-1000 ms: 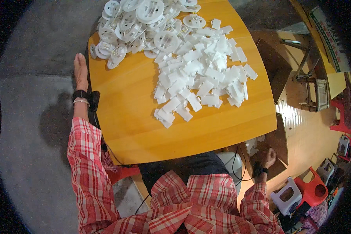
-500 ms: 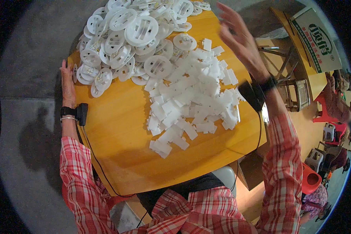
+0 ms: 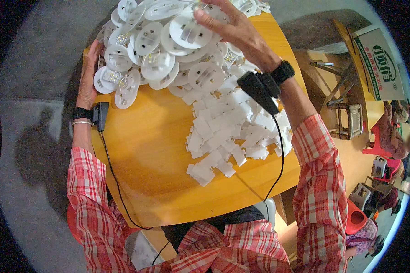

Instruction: Assembling small white plastic housings by inserting internal components manually.

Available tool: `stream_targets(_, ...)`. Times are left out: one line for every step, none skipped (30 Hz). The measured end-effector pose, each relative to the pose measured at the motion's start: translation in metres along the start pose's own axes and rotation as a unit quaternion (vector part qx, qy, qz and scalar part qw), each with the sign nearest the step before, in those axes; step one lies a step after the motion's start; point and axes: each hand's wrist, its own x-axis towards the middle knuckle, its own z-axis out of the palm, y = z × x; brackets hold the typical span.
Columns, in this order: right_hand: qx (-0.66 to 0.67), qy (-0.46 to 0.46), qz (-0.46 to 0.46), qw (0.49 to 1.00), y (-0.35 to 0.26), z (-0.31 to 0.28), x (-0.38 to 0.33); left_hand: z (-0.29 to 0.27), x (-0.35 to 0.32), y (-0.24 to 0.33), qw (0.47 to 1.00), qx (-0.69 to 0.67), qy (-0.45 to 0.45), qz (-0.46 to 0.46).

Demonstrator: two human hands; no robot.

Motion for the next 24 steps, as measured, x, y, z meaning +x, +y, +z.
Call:
stream_targets(-0.027,-0.022,-0.043,0.998,0.019,-0.009,0.003,0.0,0.013,-0.022,0.894,0.418,0.119,0.106)
stream_targets(-0.041,-0.054,-0.089,0.994,0.023,-0.005,0.002,0.009,0.013,-0.033,0.588,0.754,0.22,0.195)
stream_targets(-0.033,-0.046,-0.121,0.991,0.027,0.001,-0.001,0.014,0.011,-0.035,0.586,0.754,0.223,0.195)
stream_targets(-0.032,-0.049,-0.12,0.991,0.024,0.007,-0.005,0.018,0.009,-0.038,0.591,0.751,0.219,0.195)
stream_targets(-0.034,-0.054,-0.128,0.99,0.021,0.012,-0.009,0.02,0.006,-0.04,0.596,0.749,0.215,0.195)
stream_targets(-0.036,-0.059,-0.137,0.988,0.019,0.016,-0.012,0.022,0.004,-0.041,0.595,0.748,0.219,0.195)
stream_targets(-0.04,-0.089,-0.106,0.99,0.017,0.014,-0.014,0.023,0.006,-0.044,0.615,0.737,0.212,0.184)
stream_targets(-0.041,-0.091,-0.104,0.99,0.016,0.016,-0.016,0.023,0.007,-0.045,0.633,0.726,0.204,0.173)
stream_targets(-0.023,-0.112,-0.108,0.988,0.016,0.02,-0.02,0.022,0.008,-0.043,0.644,0.718,0.2,0.172)
stream_targets(-0.003,-0.133,-0.111,0.985,0.018,0.024,-0.021,0.023,0.007,-0.045,0.644,0.717,0.204,0.172)
stream_targets(0.001,-0.111,-0.162,0.98,0.022,0.032,-0.02,0.025,0.008,-0.046,0.627,0.734,0.204,0.167)
stream_targets(0.003,-0.114,-0.161,0.98,0.021,0.036,-0.02,0.028,0.009,-0.048,0.609,0.75,0.203,0.161)
stream_targets(-0.021,-0.118,-0.184,0.976,0.019,0.04,-0.022,0.032,0.009,-0.052,0.602,0.753,0.211,0.164)
stream_targets(-0.046,-0.121,-0.207,0.97,0.016,0.044,-0.022,0.034,0.008,-0.051,0.601,0.752,0.214,0.163)
stream_targets(-0.046,-0.111,-0.265,0.957,0.015,0.048,-0.019,0.037,0.008,-0.05,0.616,0.743,0.213,0.152)
stream_targets(-0.044,-0.112,-0.264,0.957,0.013,0.049,-0.018,0.038,0.008,-0.048,0.631,0.733,0.21,0.142)
stream_targets(-0.047,-0.144,-0.255,0.955,0.01,0.049,-0.018,0.039,0.008,-0.047,0.631,0.733,0.211,0.141)
stream_targets(-0.05,-0.176,-0.247,0.952,0.007,0.05,-0.017,0.039,0.008,-0.047,0.618,0.742,0.204,0.159)
stream_targets(-0.05,-0.175,-0.247,0.952,0.004,0.049,-0.017,0.039,0.01,-0.047,0.605,0.751,0.196,0.176)
stream_targets(-0.038,-0.194,-0.245,0.949,0.001,0.049,-0.017,0.04,0.01,-0.044,0.605,0.752,0.195,0.177)
stream_targets(-0.025,-0.213,-0.243,0.946,-0.003,0.048,-0.017,0.042,0.009,-0.042,0.601,0.752,0.193,0.19)
stream_targets(-0.034,-0.207,-0.243,0.947,-0.002,0.046,-0.018,0.039,0.014,-0.045,0.603,0.749,0.184,0.203)
stream_targets(-0.059,-0.218,-0.287,0.931,-0.001,0.046,-0.018,0.039,0.015,-0.052,0.592,0.754,0.202,0.201)
stream_targets(-0.085,-0.227,-0.329,0.913,-0.002,0.045,-0.019,0.037,0.015,-0.055,0.598,0.752,0.191,0.201)
